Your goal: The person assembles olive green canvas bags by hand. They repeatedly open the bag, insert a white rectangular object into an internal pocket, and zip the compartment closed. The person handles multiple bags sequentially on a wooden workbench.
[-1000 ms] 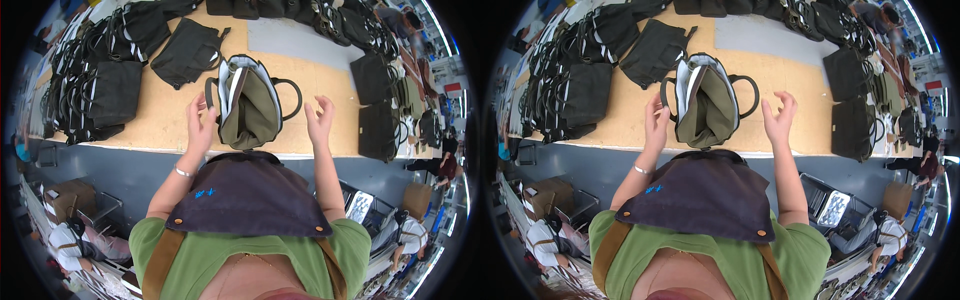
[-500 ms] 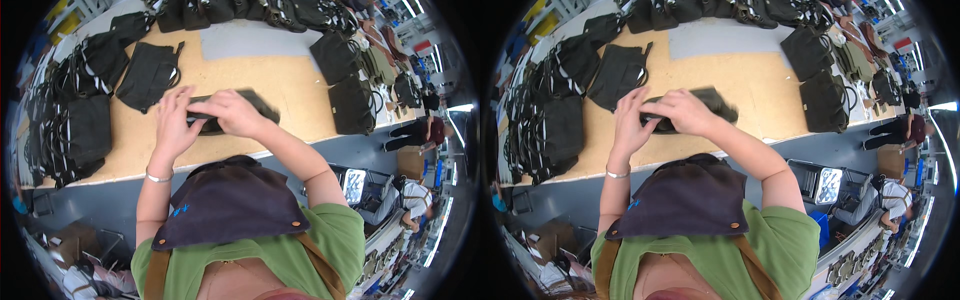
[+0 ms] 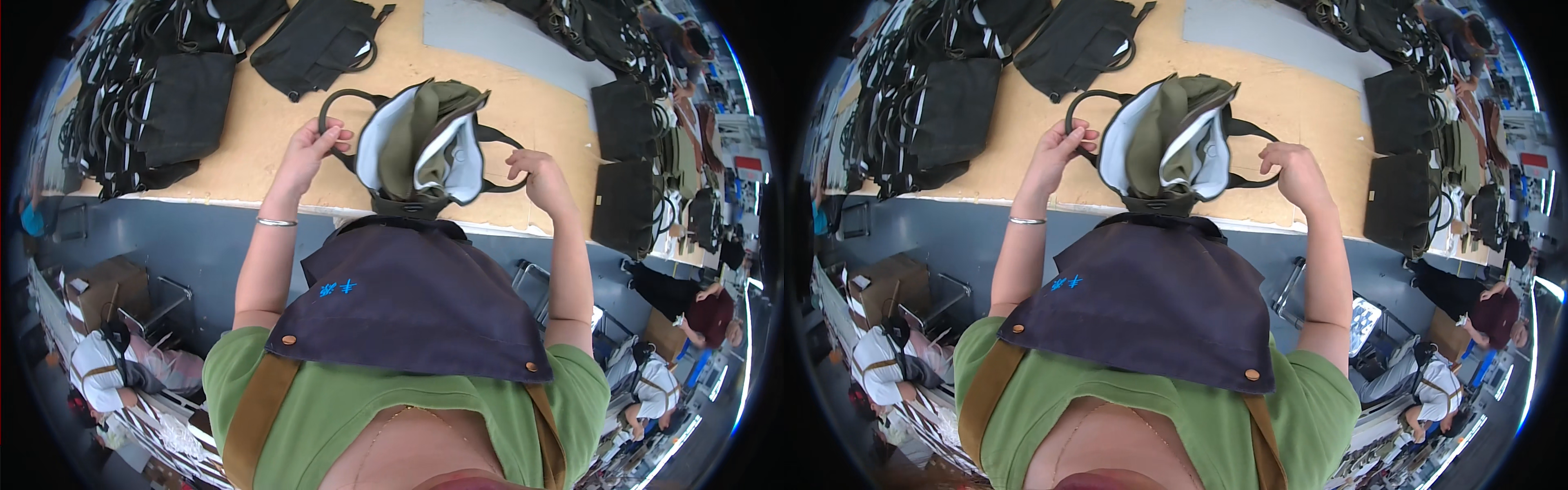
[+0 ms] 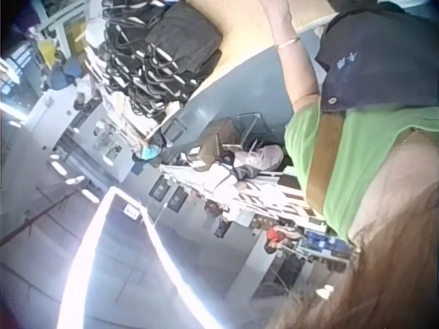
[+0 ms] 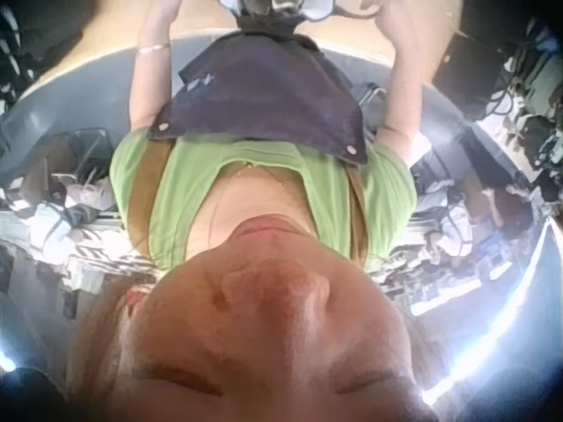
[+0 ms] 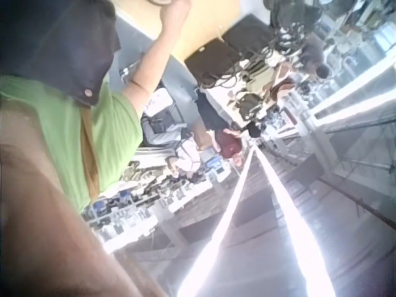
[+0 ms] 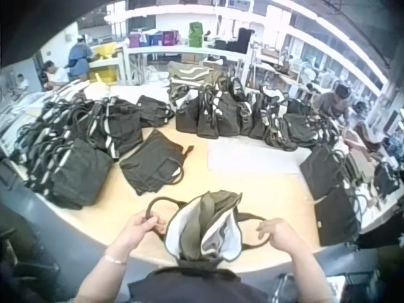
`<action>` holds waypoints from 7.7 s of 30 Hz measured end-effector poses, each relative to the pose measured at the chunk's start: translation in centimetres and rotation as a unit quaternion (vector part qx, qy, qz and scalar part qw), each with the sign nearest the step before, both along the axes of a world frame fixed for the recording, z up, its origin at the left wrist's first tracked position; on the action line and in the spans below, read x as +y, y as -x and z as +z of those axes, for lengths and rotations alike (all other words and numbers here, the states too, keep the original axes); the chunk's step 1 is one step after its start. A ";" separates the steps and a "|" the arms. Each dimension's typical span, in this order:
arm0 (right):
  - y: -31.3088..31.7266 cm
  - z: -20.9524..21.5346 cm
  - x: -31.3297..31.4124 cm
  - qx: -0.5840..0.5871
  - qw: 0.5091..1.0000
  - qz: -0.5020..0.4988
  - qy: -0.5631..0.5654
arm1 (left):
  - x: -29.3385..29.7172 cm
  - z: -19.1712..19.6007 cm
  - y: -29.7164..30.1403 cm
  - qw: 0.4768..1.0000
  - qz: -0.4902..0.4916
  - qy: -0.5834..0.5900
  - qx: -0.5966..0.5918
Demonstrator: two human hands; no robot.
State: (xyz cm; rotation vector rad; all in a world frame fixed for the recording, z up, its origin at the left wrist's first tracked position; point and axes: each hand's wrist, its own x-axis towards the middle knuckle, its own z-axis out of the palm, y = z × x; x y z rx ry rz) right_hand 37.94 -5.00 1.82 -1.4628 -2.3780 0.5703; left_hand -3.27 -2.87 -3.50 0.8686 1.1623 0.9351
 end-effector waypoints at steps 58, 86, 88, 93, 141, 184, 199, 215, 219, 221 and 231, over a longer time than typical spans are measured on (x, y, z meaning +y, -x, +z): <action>12.4 1.4 4.6 0.077 0.984 0.033 0.158 | -7.5 4.9 -11.5 0.746 -0.273 -0.452 0.405; 13.1 9.2 7.3 0.022 0.956 0.023 0.292 | -2.6 10.3 -6.9 0.820 -0.203 -0.371 0.387; 12.3 9.0 7.7 0.042 0.937 0.035 0.345 | -2.6 9.8 -7.3 0.816 -0.170 -0.397 0.383; 11.5 8.8 7.5 0.142 0.909 0.038 0.390 | -2.6 10.1 -8.1 0.867 -0.149 -0.368 0.303; 12.6 7.8 8.3 0.142 0.875 0.068 0.457 | -2.3 8.6 -7.7 0.892 -0.139 -0.295 0.314; 14.4 9.0 6.1 0.149 0.899 0.029 0.412 | -0.1 6.4 -8.2 0.957 -0.105 -0.228 0.144; 14.7 8.9 5.8 0.129 0.913 0.022 0.386 | -0.3 6.7 -7.7 0.968 -0.122 -0.203 0.082; 14.5 8.7 5.7 0.135 0.915 0.029 0.379 | 0.1 5.8 -7.7 0.976 -0.126 -0.179 -0.013; 14.5 8.5 5.7 0.150 0.913 0.031 0.377 | -0.1 6.3 -7.7 0.977 -0.125 -0.174 0.005; 14.6 8.3 5.6 0.181 0.909 0.021 0.374 | -0.2 5.9 -7.9 0.978 -0.110 -0.176 0.016; 14.1 8.5 7.0 0.122 0.906 -0.003 0.405 | -2.7 7.0 -6.5 0.898 -0.001 -0.385 0.215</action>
